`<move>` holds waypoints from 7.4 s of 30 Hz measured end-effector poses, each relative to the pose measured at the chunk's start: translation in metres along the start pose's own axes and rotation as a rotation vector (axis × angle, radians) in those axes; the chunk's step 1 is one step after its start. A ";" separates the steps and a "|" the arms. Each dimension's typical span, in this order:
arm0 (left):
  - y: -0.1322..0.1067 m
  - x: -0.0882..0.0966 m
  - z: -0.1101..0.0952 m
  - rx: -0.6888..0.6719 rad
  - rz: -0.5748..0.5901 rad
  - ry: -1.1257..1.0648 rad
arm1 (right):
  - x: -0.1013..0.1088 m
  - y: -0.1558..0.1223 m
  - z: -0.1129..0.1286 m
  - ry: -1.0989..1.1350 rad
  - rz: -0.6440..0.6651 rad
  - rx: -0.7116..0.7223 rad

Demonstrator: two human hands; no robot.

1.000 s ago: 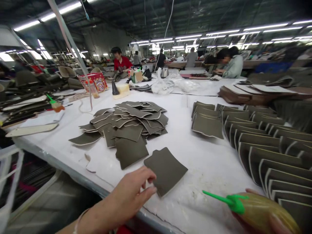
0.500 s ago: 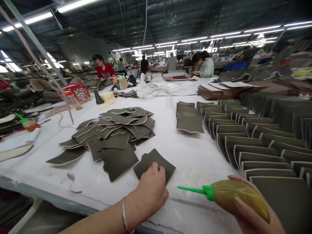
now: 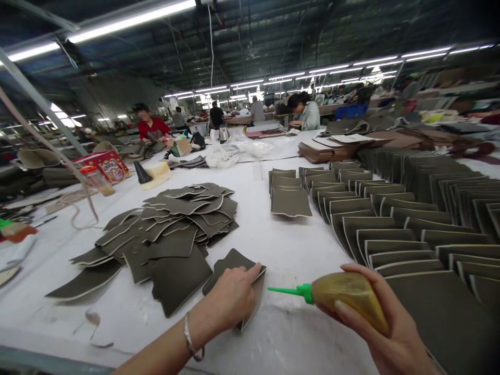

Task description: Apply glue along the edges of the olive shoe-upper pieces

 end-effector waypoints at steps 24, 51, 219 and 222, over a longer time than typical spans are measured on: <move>0.008 0.007 0.000 -0.058 -0.064 -0.143 | -0.055 0.023 0.043 -0.312 0.291 0.372; 0.000 0.017 -0.004 -0.104 -0.091 -0.138 | -0.046 0.038 0.010 -0.230 0.270 0.135; -0.040 0.029 0.101 0.158 -0.336 -1.342 | -0.037 -0.019 -0.092 0.790 0.089 -0.558; -0.052 0.052 0.094 0.149 -0.350 -1.314 | -0.036 -0.011 -0.075 0.668 0.052 -0.494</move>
Point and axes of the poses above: each hand's wrist, its own y-axis towards the middle knuckle, its own x-axis out of the back of the hand, z = x × y, the point moved 10 cm from there along y, towards the middle knuckle, and after that the axes turned 7 degrees about z, right-handed, at the moved point
